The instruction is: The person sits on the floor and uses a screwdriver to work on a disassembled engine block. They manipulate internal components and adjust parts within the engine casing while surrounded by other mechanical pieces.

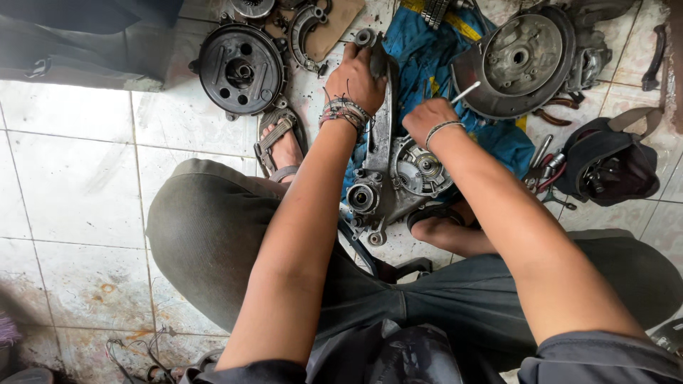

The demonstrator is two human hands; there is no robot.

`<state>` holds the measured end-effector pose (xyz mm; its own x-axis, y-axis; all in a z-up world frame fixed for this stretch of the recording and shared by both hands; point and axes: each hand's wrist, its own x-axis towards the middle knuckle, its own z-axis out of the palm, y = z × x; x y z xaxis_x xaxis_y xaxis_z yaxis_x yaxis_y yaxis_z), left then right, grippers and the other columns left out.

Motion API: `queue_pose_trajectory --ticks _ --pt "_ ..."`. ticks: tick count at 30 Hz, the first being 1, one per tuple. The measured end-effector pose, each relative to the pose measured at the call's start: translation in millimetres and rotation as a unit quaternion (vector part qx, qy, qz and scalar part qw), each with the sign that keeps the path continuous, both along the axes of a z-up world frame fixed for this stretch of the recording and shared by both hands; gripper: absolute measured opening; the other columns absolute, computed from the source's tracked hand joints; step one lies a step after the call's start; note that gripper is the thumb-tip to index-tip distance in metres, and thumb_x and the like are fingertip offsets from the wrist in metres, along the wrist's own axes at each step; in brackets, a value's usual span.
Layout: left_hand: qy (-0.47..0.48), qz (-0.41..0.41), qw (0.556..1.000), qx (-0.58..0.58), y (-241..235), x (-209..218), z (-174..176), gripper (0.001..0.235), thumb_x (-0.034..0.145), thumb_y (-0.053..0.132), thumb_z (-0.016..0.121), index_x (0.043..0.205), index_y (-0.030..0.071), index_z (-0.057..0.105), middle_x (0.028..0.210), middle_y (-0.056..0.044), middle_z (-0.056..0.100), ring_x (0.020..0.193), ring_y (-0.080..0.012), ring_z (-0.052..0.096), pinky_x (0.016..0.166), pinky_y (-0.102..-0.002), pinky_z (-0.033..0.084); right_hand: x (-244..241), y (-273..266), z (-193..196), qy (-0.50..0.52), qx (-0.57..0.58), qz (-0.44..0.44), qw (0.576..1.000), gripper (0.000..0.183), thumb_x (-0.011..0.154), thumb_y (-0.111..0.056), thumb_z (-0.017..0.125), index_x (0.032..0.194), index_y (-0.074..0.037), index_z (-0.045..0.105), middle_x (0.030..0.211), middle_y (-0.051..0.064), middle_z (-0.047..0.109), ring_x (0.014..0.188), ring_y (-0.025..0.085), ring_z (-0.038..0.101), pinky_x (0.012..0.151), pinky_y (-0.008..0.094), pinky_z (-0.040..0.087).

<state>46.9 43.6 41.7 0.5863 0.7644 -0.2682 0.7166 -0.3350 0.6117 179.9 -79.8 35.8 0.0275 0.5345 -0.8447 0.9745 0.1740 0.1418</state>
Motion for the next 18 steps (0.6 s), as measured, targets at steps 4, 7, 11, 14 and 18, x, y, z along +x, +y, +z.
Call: queue_pose_trajectory --ticks 4,7,11,14,18 --pt "0.008 -0.012 1.0 0.005 1 -1 -3 0.058 0.088 0.037 0.073 0.137 0.009 0.06 0.142 -0.014 0.048 0.09 -0.0465 0.07 0.071 -0.06 0.059 -12 0 -5 0.017 0.015 0.021 1.0 0.025 0.096 -0.003 0.057 0.098 -0.013 0.079 0.103 0.009 0.078 0.101 0.031 0.071 0.075 0.045 0.06" --pt "0.005 -0.012 1.0 0.013 2 -2 -4 0.055 0.089 0.038 0.072 0.133 0.008 0.06 0.14 -0.014 0.048 0.083 -0.0467 0.069 0.065 -0.06 0.058 -12 -1 15 0.055 -0.013 -0.111 0.992 0.023 0.086 0.002 0.068 0.098 -0.016 0.076 0.102 0.014 0.076 0.098 0.038 0.072 0.082 0.05 0.061" --pt "0.006 -0.021 0.999 0.034 1 1 -9 0.056 0.089 0.039 0.073 0.133 0.008 0.061 0.139 -0.015 0.05 0.084 -0.0472 0.07 0.067 -0.06 0.059 -16 -22 -3 0.054 0.016 -0.071 0.996 0.024 0.089 0.0 0.06 0.099 -0.013 0.078 0.103 0.015 0.077 0.097 0.036 0.074 0.08 0.047 0.06" --pt "0.017 -0.025 0.999 0.036 3 1 -3 0.057 0.088 0.04 0.074 0.134 0.009 0.06 0.142 -0.015 0.05 0.089 -0.048 0.07 0.071 -0.059 0.06 -30 -41 -13 0.086 0.043 0.002 0.995 0.023 0.091 -0.002 0.058 0.096 -0.009 0.08 0.097 0.015 0.077 0.093 0.036 0.074 0.073 0.047 0.062" --pt "0.014 -0.037 0.999 0.037 4 0 -7 0.057 0.087 0.038 0.076 0.133 0.007 0.06 0.142 -0.018 0.048 0.091 -0.0496 0.07 0.075 -0.06 0.06 -39 -62 4 0.106 0.037 0.017 0.993 0.027 0.09 -0.007 0.057 0.102 -0.015 0.08 0.101 0.013 0.078 0.099 0.035 0.074 0.077 0.048 0.061"
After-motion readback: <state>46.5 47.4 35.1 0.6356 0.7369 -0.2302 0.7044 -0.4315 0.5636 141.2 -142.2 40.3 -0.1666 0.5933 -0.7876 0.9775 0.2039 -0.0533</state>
